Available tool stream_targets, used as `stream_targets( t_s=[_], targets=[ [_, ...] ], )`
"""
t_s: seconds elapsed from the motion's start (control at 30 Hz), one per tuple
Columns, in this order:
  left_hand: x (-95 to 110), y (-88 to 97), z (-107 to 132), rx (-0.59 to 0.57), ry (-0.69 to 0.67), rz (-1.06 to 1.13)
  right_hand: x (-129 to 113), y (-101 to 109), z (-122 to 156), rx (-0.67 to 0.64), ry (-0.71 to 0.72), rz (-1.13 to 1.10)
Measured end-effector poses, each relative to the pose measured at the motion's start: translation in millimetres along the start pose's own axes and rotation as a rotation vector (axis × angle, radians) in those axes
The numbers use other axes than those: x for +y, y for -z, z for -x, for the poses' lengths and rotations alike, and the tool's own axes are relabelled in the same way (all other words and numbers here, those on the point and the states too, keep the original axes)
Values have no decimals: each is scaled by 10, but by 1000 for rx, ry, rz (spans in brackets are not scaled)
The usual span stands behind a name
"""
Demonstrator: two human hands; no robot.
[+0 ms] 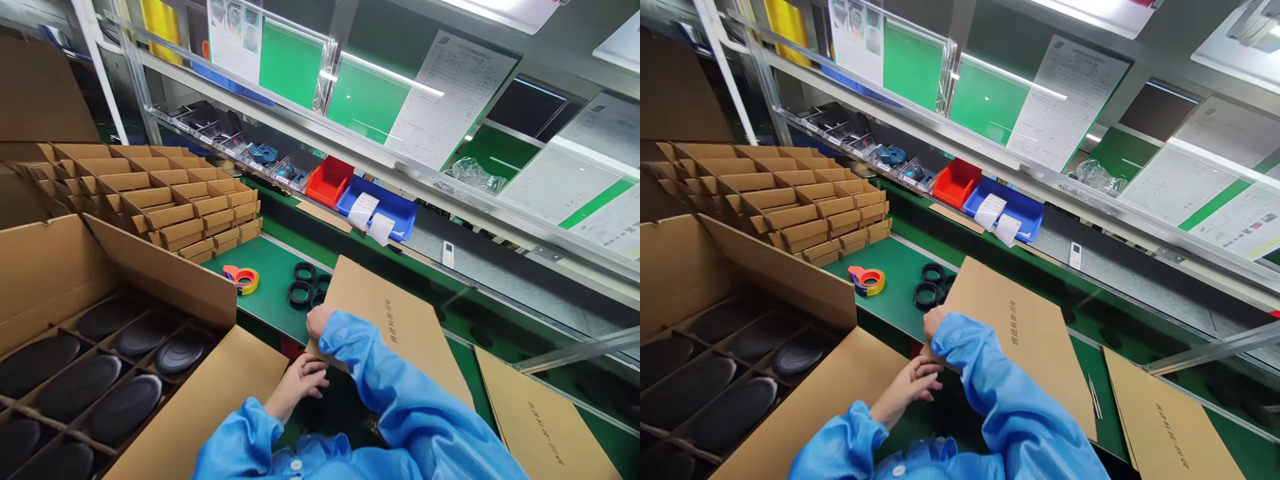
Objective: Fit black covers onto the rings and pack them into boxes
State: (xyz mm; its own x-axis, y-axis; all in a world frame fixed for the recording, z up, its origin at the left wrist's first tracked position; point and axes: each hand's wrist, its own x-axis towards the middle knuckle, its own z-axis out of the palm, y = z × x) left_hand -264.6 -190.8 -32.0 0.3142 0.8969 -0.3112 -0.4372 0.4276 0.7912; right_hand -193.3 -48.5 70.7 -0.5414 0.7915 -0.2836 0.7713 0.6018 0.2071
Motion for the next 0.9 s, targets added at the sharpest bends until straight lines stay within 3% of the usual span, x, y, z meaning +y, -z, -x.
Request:
stream_targets(
  t_s=[0.13,0.23,0.33,0.43,0.57,0.7,0.8,0.9],
  targets=[
    [20,54,-490,298,71,122,-7,-300,-400,-30,77,-62],
    [17,142,-909,429,68,137,149,-485,-504,28,120,-151],
    [52,237,-1251,535,59,104,507,-690,-472,115,173,-293],
    [93,317,-1464,654,69,74,1035,-1038,-339,171,82,-458],
    [64,352,-1561,786,100,69,1678,-1777,-70,139,-173,-509],
    [-15,372,-1555,877,152,94,1947,-2507,123,139,-247,-526],
    [-46,454,-1526,941,172,78,1917,-2794,148,190,-226,-559],
    [-79,533,-1442,988,182,-7,1869,-2851,87,306,-251,-562]
  ],
)
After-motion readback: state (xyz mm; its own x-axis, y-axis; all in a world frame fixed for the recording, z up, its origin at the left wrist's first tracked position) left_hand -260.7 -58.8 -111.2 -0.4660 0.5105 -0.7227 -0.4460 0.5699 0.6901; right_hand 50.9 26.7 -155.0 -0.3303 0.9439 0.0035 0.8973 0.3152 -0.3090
